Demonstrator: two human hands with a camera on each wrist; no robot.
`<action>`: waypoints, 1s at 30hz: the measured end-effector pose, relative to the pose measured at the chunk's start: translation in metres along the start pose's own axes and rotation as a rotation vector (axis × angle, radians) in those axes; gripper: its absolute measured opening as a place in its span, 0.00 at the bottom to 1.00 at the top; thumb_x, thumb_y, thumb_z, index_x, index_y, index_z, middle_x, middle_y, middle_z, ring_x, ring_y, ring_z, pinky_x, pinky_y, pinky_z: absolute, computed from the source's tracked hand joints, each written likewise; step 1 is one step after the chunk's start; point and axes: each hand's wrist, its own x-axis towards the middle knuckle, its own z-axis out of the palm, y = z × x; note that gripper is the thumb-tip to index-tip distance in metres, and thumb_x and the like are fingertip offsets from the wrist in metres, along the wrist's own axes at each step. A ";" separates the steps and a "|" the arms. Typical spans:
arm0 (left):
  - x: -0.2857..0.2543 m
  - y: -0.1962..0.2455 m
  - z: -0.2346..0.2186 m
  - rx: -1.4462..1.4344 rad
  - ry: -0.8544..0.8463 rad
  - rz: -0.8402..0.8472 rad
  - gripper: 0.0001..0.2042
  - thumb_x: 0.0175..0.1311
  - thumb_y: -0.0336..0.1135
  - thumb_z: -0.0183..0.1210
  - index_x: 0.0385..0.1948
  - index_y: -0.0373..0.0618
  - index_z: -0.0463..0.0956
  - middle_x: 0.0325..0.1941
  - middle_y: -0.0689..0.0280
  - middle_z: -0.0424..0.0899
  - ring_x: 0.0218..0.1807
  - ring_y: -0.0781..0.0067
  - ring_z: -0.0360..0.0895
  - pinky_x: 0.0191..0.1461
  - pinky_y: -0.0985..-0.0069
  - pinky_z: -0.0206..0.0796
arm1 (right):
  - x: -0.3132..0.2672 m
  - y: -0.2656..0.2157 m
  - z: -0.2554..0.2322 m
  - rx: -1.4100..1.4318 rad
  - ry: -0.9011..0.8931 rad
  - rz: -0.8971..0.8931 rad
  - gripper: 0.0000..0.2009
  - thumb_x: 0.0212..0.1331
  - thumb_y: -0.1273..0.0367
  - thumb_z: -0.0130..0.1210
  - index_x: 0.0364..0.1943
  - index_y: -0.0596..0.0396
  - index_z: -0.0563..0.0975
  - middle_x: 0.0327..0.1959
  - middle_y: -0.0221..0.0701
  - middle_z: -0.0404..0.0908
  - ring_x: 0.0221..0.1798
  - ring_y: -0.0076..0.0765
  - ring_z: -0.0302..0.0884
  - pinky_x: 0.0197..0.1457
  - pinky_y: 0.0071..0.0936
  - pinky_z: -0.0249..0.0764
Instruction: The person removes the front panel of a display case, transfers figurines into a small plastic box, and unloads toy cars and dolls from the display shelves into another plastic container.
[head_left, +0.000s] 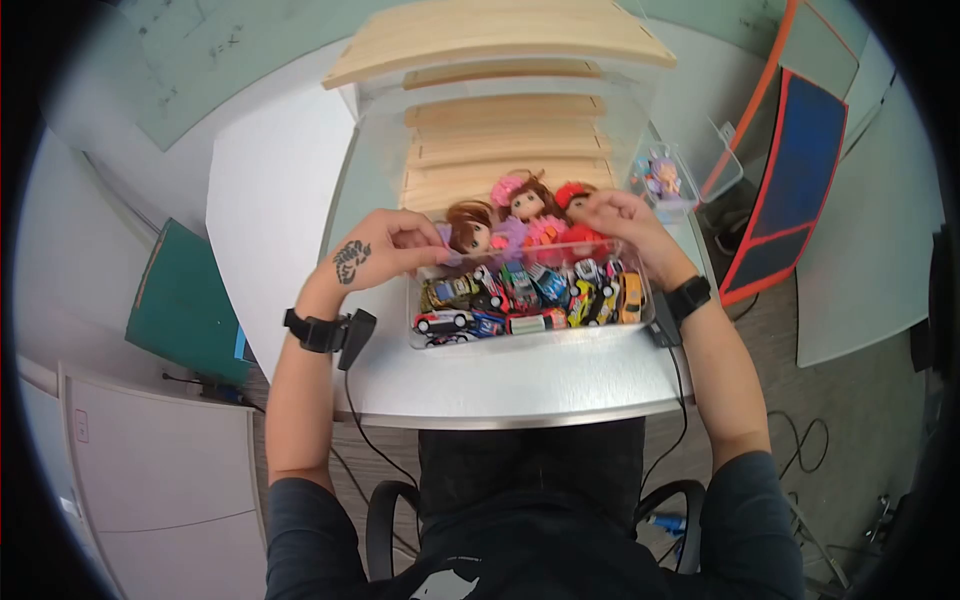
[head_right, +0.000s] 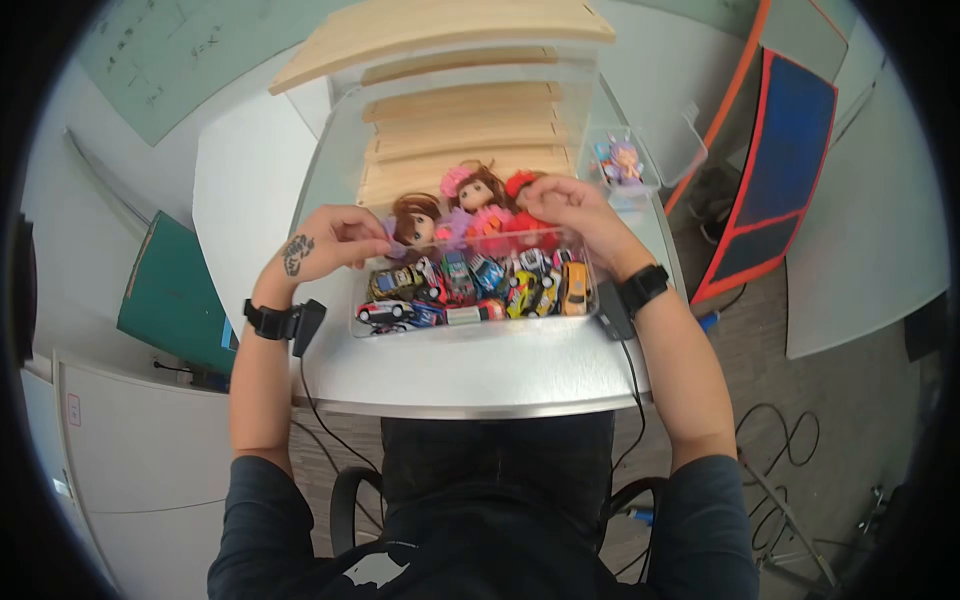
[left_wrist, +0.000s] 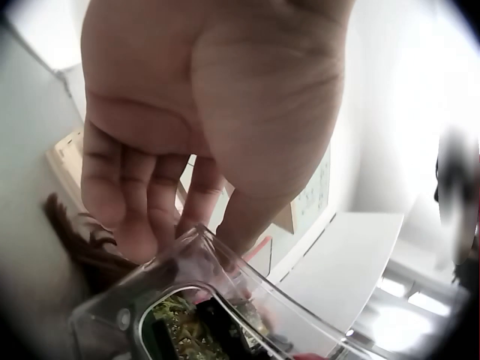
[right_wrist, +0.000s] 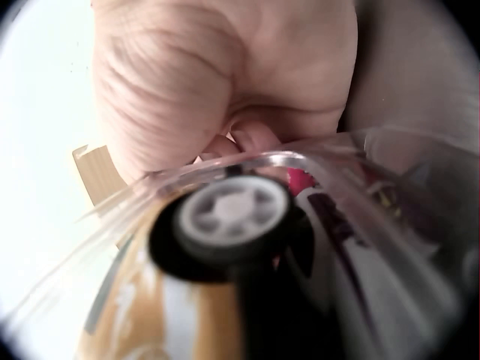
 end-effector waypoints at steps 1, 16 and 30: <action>0.004 -0.016 -0.003 -0.122 -0.030 0.041 0.04 0.62 0.29 0.66 0.34 0.39 0.82 0.29 0.68 0.86 0.27 0.82 0.80 0.29 0.83 0.70 | -0.002 -0.001 0.001 0.002 0.007 -0.007 0.10 0.64 0.74 0.59 0.49 0.57 0.77 0.52 0.37 0.82 0.48 0.30 0.83 0.47 0.28 0.83; 0.014 -0.071 0.009 -0.521 0.270 0.079 0.23 0.70 0.47 0.57 0.13 0.46 0.69 0.11 0.73 0.67 0.14 0.84 0.62 0.18 0.81 0.50 | -0.002 -0.011 -0.006 0.094 0.055 0.036 0.20 0.60 0.84 0.47 0.57 0.62 0.73 0.43 0.32 0.81 0.28 0.16 0.73 0.36 0.15 0.75; 0.027 -0.078 0.016 -0.540 0.352 0.137 0.23 0.70 0.38 0.56 0.10 0.49 0.63 0.11 0.76 0.60 0.15 0.85 0.54 0.19 0.79 0.42 | 0.005 -0.004 -0.010 0.133 0.098 -0.004 0.18 0.60 0.85 0.45 0.54 0.63 0.74 0.22 0.18 0.62 0.19 0.10 0.55 0.28 0.11 0.64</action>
